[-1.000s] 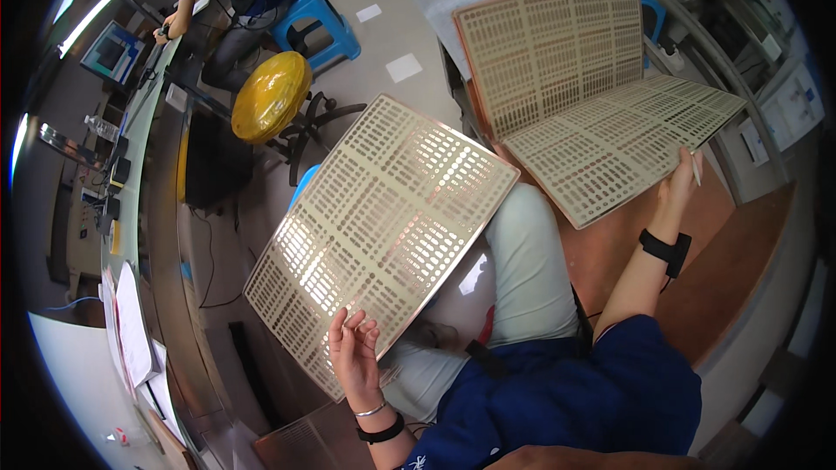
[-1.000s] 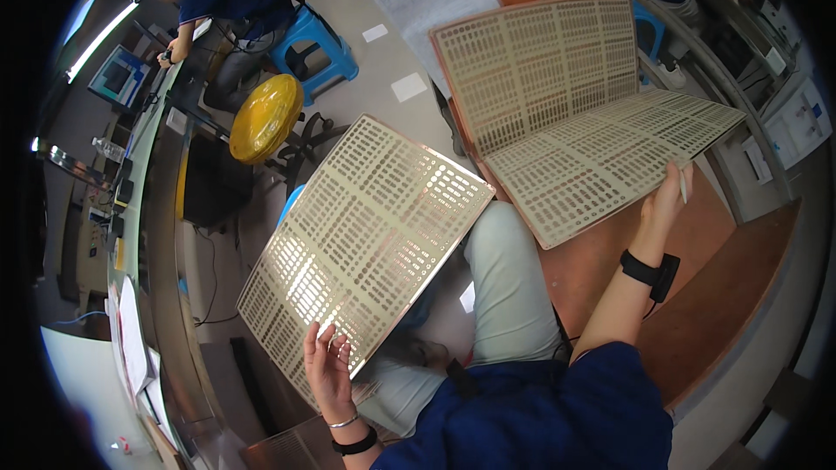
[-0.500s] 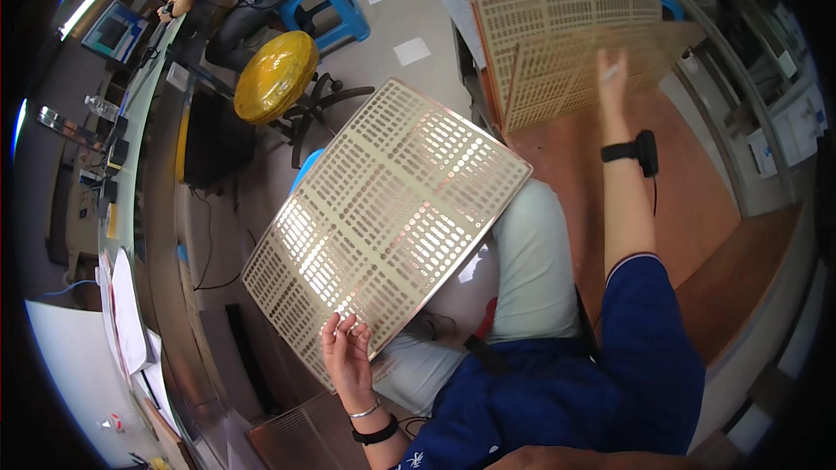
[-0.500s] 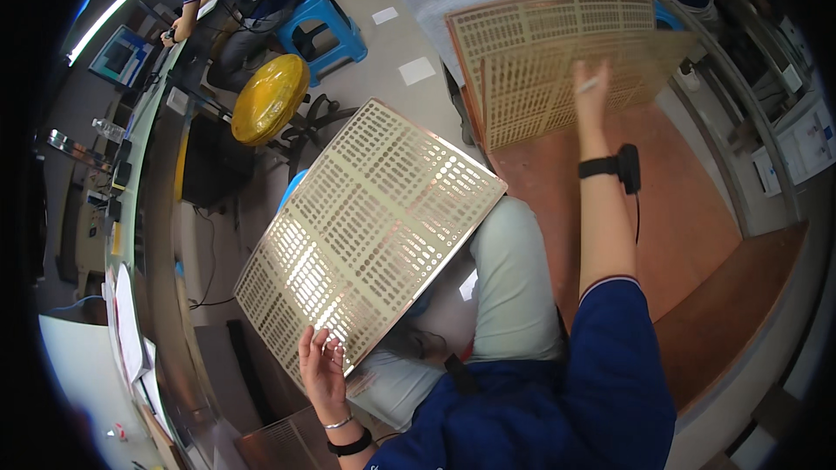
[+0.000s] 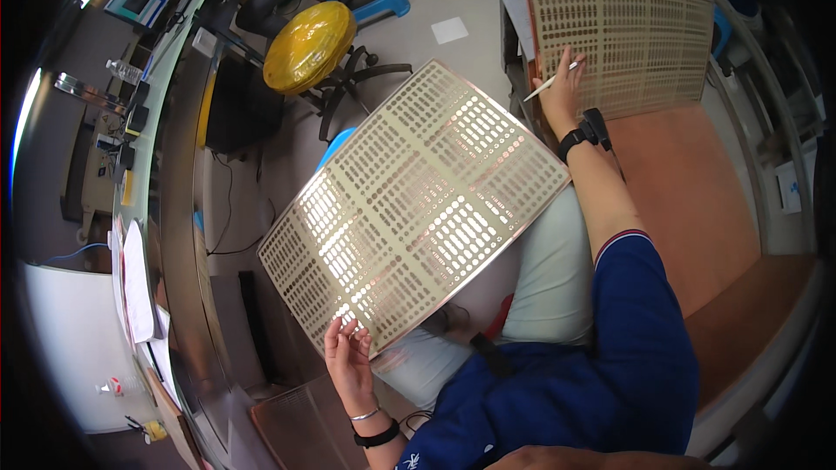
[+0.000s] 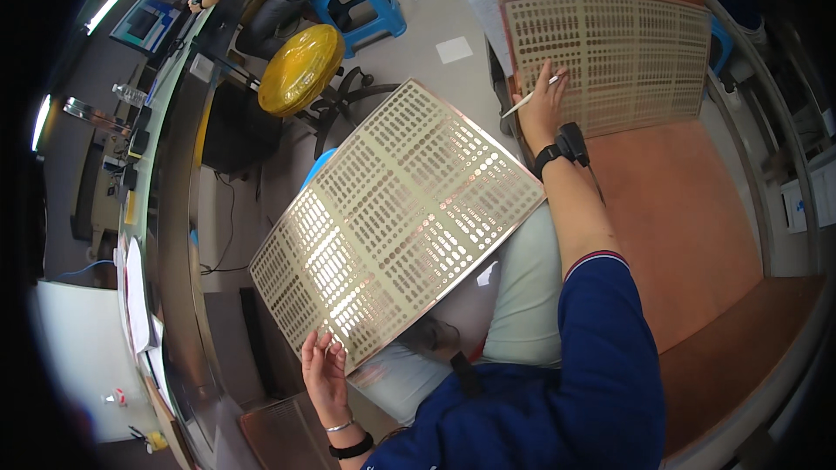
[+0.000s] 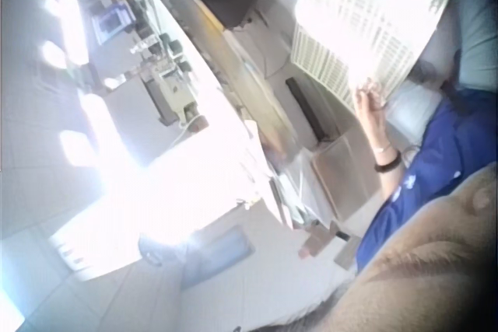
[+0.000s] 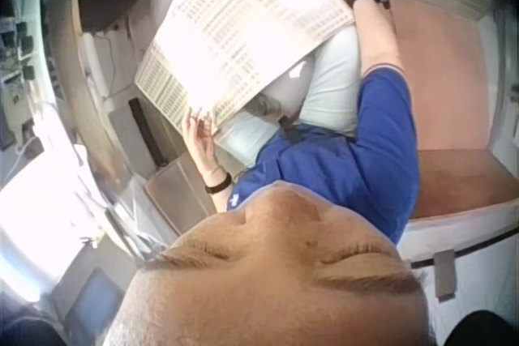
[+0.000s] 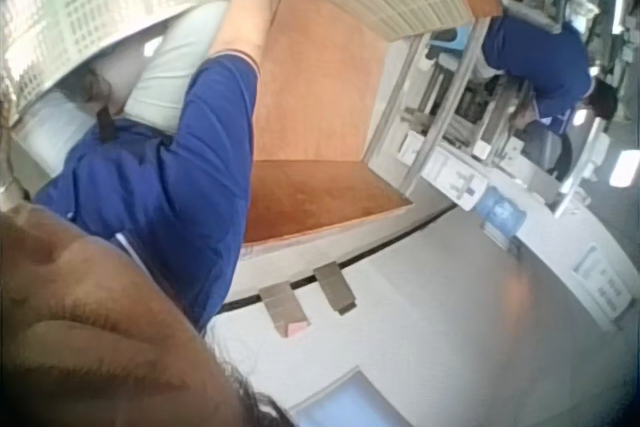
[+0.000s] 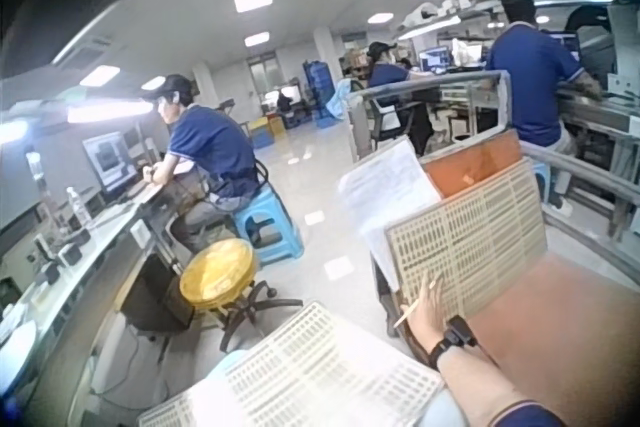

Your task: The recorder is inspecting large metal sheets with patterned cutouts, flipping them over, and using a pen to mark specific areas.

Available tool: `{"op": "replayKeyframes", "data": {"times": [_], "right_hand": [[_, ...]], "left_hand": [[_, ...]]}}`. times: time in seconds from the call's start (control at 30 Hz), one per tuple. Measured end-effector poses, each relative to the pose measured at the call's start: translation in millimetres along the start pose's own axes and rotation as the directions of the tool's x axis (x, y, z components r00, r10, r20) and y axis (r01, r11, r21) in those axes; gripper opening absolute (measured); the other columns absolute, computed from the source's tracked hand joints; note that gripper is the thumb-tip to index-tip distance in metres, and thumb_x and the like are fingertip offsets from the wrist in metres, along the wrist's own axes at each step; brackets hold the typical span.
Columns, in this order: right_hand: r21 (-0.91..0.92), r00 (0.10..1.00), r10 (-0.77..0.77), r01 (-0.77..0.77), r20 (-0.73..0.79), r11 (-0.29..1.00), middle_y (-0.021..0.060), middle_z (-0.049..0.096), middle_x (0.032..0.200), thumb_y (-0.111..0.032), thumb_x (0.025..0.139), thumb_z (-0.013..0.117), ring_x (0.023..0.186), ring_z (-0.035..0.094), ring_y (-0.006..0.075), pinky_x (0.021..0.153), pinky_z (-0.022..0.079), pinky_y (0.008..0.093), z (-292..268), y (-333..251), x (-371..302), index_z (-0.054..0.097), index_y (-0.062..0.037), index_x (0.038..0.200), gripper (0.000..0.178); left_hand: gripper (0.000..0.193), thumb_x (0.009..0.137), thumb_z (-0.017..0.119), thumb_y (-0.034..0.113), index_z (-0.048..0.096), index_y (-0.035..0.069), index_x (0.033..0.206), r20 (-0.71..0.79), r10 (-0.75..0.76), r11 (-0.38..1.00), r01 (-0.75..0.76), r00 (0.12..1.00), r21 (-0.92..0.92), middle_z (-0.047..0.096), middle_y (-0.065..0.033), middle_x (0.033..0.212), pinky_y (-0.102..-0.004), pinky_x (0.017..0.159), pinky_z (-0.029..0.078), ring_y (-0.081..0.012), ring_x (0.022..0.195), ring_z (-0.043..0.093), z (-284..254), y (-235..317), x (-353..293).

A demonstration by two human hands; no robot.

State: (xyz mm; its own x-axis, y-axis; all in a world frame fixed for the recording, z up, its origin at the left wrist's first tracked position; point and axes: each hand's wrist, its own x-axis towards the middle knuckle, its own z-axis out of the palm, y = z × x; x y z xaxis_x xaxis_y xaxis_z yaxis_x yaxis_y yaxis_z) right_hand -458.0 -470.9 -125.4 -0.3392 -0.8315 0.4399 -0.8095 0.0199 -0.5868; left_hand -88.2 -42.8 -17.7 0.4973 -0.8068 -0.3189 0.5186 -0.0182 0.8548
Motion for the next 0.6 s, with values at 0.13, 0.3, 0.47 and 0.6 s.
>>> {"op": "replayKeyframes", "data": {"times": [0.13, 0.3, 0.47, 0.6], "right_hand": [[0.012, 0.999, -0.003, 0.003, 0.043, 1.0, 0.0321, 0.005, 0.149, -0.021, 0.073, 0.078, 0.139, 0.007, 0.0468, 0.111, 0.026, 0.0466, -2, 4, 2, 0.006, -0.0143, 0.149, 0.105], [0.427, 0.988, 0.065, -0.12, 0.142, 0.896, 0.0269, 0.048, 0.131, -0.024, 0.085, 0.067, 0.121, 0.049, 0.0325, 0.098, 0.041, 0.0358, -21, 26, 7, 0.037, -0.0004, 0.138, 0.066], [0.638, 0.889, -0.006, -0.324, 0.458, 0.699, 0.0162, 0.059, 0.119, -0.02, 0.096, 0.052, 0.099, 0.063, 0.0236, 0.08, 0.05, 0.0305, -95, -9, -56, 0.048, -0.0014, 0.13, 0.039], [0.515, 0.9, -0.145, -0.098, 0.411, 0.852, 0.02, 0.062, 0.113, -0.017, 0.096, 0.051, 0.1, 0.063, 0.0262, 0.082, 0.05, 0.0322, -124, -13, -104, 0.052, -0.0039, 0.127, 0.034]], "left_hand": [[0.028, 0.096, 0.048, 0.011, 0.05, 0.003, 0.123, -0.061, 0.026, 0.998, -0.022, 0.998, 0.065, 0.062, -0.0132, 0.109, -0.0325, 0.08, 0.054, -0.0214, 0.091, 0.063, -17, 1, 5], [0.027, 0.097, 0.048, 0.012, 0.05, 0.001, 0.122, -0.146, 0.236, 0.939, -0.187, 0.961, 0.289, 0.062, -0.0122, 0.108, -0.0271, 0.082, 0.052, -0.0159, 0.091, 0.061, -48, 1, 17], [0.024, 0.098, 0.045, 0.008, 0.054, -0.002, 0.118, -0.26, 0.471, 0.765, -0.243, 0.843, 0.597, 0.059, -0.01, 0.114, -0.0268, 0.091, 0.044, -0.0144, 0.102, 0.055, -75, -4, 19], [0.027, 0.094, 0.045, 0.004, 0.054, -0.004, 0.119, -0.261, 0.541, 0.648, -0.198, 0.8, 0.736, 0.057, -0.0131, 0.119, -0.0311, 0.098, 0.04, -0.02, 0.11, 0.054, -98, -15, 32]]}}
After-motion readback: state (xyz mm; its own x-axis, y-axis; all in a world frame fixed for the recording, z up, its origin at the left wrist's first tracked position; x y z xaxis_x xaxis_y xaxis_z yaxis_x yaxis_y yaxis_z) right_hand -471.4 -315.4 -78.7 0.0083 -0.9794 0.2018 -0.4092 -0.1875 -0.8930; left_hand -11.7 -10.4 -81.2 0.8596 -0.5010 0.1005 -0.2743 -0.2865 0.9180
